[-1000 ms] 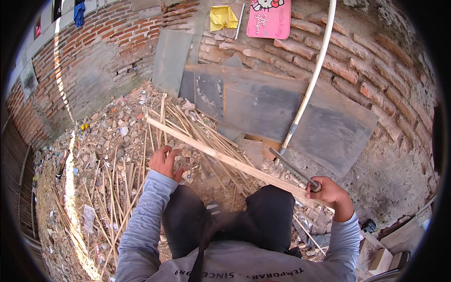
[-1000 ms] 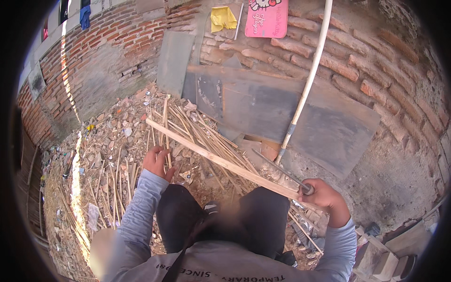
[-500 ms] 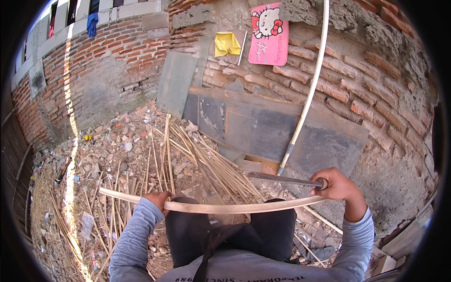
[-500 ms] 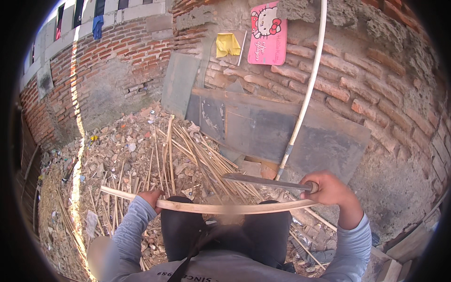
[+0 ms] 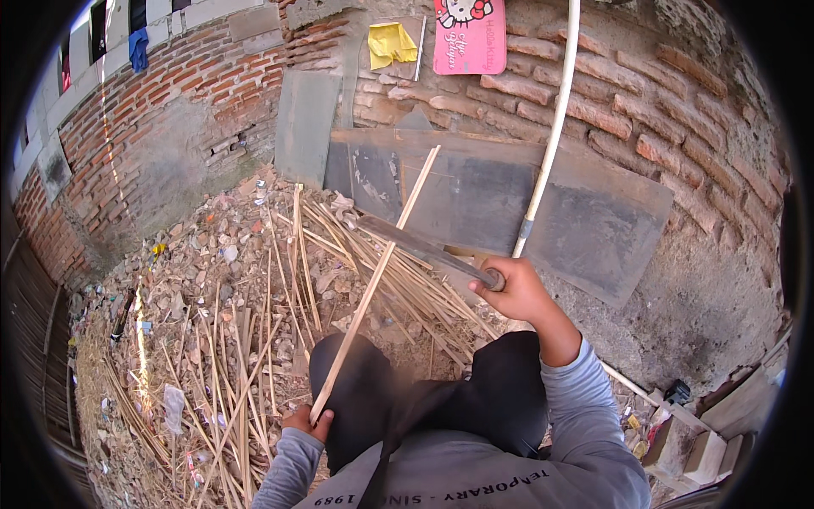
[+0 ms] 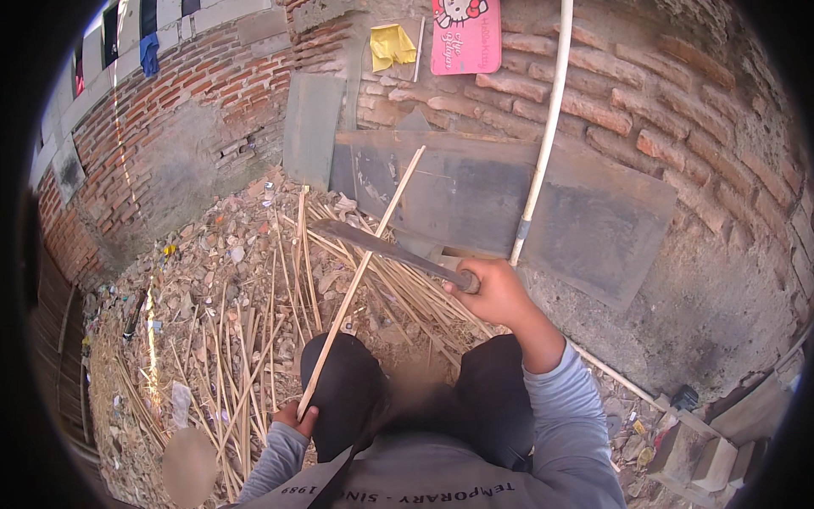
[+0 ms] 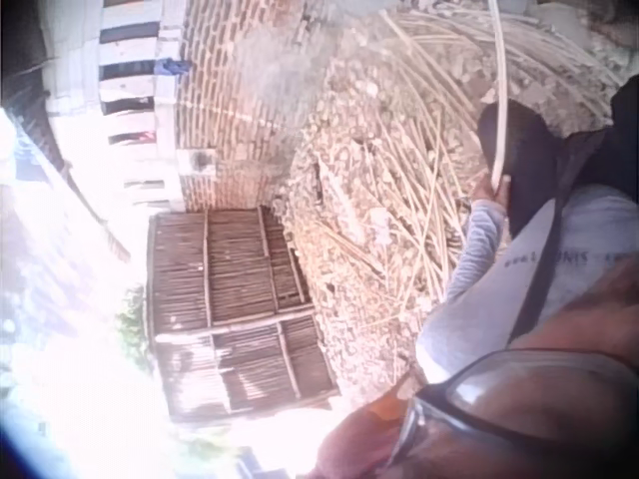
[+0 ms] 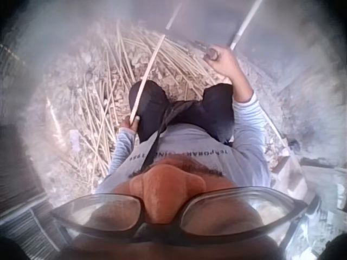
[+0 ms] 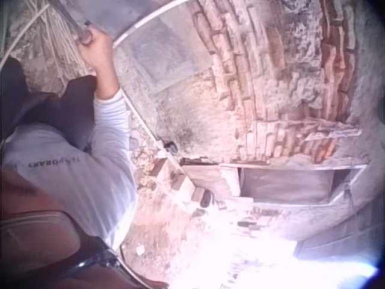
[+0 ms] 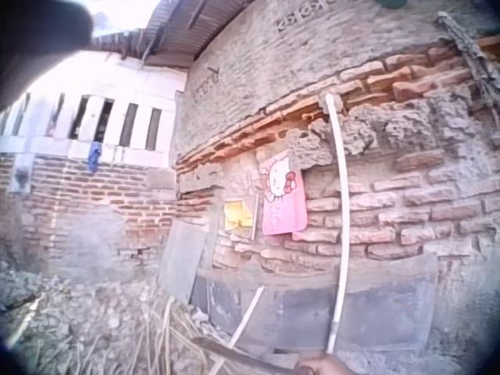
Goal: The person shaves and smooths a bamboo strip using a knife, working over a pile of wood shavings in an outdoor area.
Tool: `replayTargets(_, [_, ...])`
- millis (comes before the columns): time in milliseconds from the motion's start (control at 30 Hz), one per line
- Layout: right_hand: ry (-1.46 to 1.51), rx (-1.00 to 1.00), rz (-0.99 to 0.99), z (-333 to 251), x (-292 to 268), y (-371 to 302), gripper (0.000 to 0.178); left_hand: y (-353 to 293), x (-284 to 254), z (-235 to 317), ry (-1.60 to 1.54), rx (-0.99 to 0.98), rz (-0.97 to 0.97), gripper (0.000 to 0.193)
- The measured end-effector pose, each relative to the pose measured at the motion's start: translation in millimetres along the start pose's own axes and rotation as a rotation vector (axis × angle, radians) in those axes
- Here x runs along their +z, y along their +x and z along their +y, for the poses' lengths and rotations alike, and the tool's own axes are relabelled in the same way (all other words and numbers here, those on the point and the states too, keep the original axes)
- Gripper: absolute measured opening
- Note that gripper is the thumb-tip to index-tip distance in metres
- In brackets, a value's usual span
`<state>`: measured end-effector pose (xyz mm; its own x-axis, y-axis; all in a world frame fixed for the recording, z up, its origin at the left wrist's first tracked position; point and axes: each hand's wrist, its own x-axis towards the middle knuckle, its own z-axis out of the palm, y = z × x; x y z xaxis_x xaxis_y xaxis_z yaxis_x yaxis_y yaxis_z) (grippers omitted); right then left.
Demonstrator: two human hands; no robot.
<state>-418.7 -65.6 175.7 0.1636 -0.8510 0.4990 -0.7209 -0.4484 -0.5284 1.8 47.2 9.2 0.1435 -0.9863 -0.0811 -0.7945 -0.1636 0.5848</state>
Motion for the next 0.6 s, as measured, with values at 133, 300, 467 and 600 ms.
replayTargets(133, [-0.112, -0.088, -0.231, 17.7, 81.3, 19.2, 0.022, -1.7, 9.4, -20.3, 0.076, 0.068, 0.066, 0.055])
replayTargets(300, [-0.184, -0.109, -0.437, 32.7, 126.9, 16.7, 0.022, -23.4, 8.7, -10.4, 0.19, 0.112, 0.072, 0.05])
replayTargets(467, [-0.162, 0.131, -0.398, 67.9, 130.0, 11.1, 0.017, -17.2, 23.8, -21.3, 0.225, 0.087, -0.025, 0.045])
replayTargets(600, [-0.178, -0.001, -0.44, 49.1, 146.4, 3.6, 0.016, -18.7, 23.7, -22.9, 0.246, 0.068, -0.028, 0.041])
